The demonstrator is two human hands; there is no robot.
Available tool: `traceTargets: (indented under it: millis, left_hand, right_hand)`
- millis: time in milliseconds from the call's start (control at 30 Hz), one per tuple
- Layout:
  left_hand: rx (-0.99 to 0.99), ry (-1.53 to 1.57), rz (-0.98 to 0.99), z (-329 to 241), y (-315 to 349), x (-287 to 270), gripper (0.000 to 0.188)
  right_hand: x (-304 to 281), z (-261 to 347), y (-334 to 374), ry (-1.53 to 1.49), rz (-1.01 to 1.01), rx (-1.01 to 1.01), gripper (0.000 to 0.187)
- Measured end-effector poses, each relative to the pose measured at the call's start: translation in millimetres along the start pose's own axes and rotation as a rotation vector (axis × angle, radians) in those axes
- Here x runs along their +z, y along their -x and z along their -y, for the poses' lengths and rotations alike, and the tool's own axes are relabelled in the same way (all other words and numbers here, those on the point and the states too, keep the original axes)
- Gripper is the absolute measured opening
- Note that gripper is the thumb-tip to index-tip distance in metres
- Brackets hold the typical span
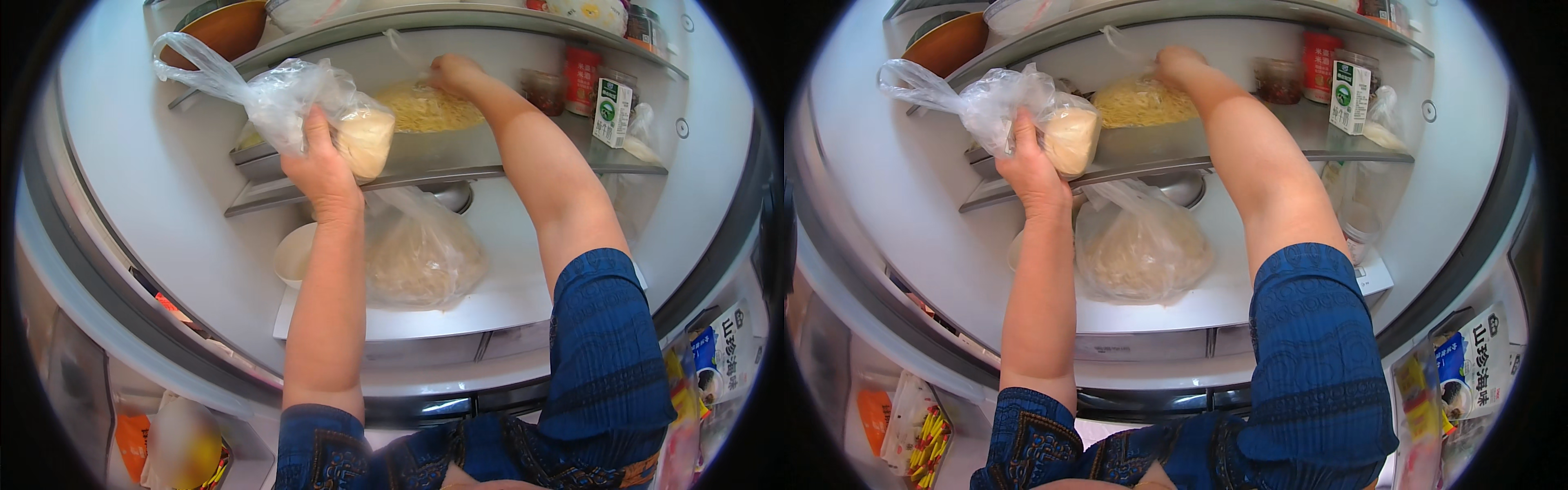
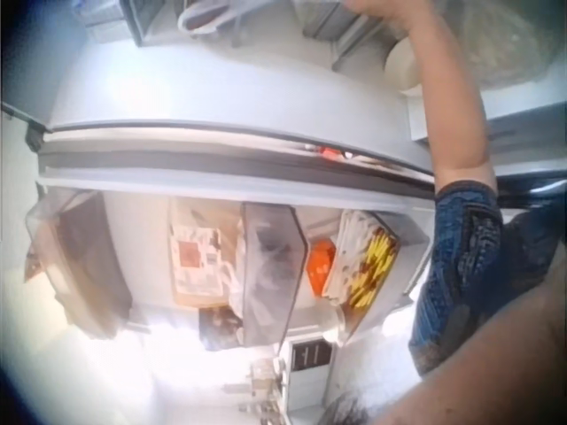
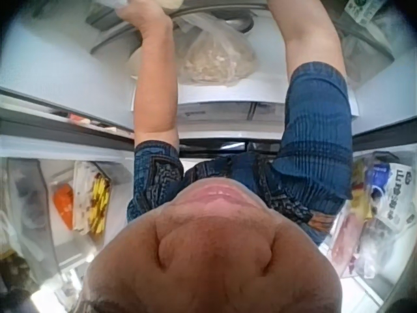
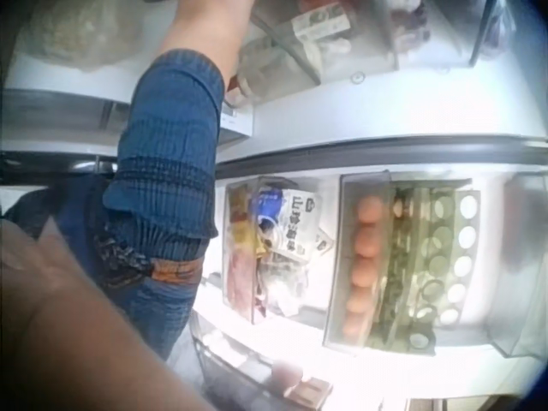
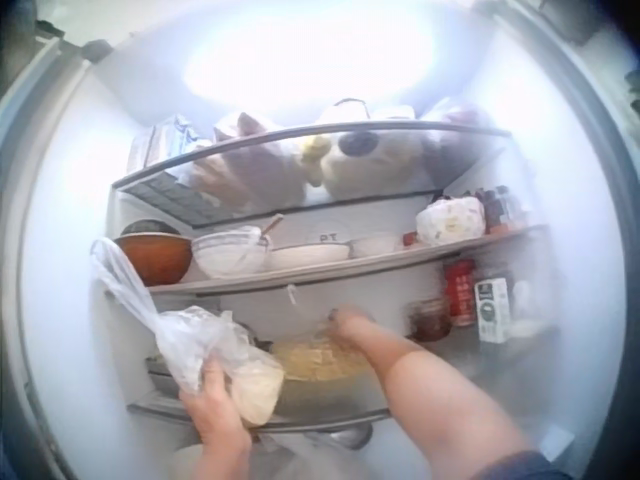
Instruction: The person moves bags of bread on a counter, opens a refrigerator to place items inside, wipes a section of the countertop with a cloth, and handles metal bowls.
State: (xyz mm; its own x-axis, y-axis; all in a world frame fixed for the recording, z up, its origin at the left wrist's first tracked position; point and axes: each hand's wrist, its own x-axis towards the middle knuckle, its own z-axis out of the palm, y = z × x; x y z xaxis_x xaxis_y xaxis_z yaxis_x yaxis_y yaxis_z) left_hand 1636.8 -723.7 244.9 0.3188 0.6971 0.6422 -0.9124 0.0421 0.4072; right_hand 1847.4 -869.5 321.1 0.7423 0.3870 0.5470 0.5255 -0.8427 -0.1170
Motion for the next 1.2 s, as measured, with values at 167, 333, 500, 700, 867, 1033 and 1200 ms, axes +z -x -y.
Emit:
traceTargets:
  millis: [167,333,500,700,867,1033,1200]
  left_hand:
    - [-0.013,-0.032,0.003,3,0,6,0.037]
    - [0.016,-0.103,0.041,3,-4,2,0.036]
    - [0.232,-0.513,0.231,13,-2,-9,0.035]
    - [0.064,-0.607,0.468,5,-3,10,0.045]
    - [0.149,-0.656,0.515,0,-7,3,0.064]
    - [0.062,-0.689,0.536,6,-2,8,0.053]
    - [0.071,-0.76,0.534,5,1,13,0.038]
  right_hand:
    - [-6,-11,-3,-0.123,-0.07,-0.003,0.037]
    - [-62,53,72,-0.533,-0.111,-0.246,0.049]
    - [-62,104,140,-0.707,-0.148,-0.62,0.065]
    - [-43,86,128,-0.871,-0.186,-0.329,0.052]
    - [-44,32,126,-1.243,-0.447,-0.014,0.032]
    - [-62,-51,135,-1.077,-0.638,0.152,0.026]
    - [-61,-97,147,-0.547,-0.538,0.277,0.037]
